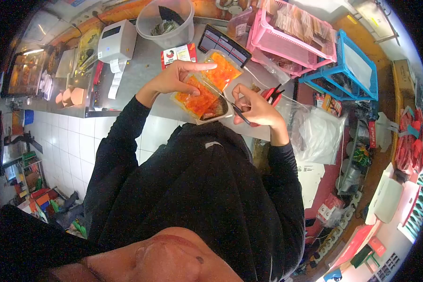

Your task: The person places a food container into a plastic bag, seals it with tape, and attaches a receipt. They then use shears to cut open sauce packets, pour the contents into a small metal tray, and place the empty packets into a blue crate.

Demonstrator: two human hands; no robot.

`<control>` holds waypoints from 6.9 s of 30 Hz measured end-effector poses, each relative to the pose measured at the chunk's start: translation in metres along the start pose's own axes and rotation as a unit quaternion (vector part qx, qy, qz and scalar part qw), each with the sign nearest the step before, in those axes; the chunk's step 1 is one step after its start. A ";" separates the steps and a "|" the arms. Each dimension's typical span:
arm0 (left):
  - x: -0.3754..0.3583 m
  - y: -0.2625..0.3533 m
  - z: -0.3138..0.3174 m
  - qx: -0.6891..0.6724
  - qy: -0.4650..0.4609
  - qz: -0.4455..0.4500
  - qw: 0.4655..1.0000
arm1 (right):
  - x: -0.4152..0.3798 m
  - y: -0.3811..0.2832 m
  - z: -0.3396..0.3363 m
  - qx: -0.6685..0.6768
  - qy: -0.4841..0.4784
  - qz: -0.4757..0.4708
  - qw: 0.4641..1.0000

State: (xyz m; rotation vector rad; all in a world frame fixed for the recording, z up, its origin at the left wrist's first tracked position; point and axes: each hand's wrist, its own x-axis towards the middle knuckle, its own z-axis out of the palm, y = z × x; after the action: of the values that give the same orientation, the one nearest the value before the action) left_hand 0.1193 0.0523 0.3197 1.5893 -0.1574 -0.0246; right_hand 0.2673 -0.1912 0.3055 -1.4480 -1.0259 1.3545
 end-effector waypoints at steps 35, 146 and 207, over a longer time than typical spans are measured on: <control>0.013 0.010 -0.006 -0.221 -0.102 -0.064 0.968 | 0.025 0.013 0.031 0.174 0.045 -0.113 0.977; 0.003 -0.223 0.051 0.512 0.035 -0.186 0.838 | -0.053 0.090 0.001 0.082 0.210 0.088 0.970; -0.027 0.020 0.033 -0.031 0.038 -0.003 0.999 | -0.015 -0.011 -0.020 -0.091 -0.062 0.007 0.994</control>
State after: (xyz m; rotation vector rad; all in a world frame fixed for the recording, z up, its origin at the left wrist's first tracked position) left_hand 0.0866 0.0223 0.3369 1.5264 -0.0921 0.0257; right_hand 0.2866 -0.2042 0.3207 -1.5206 -1.2492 1.4062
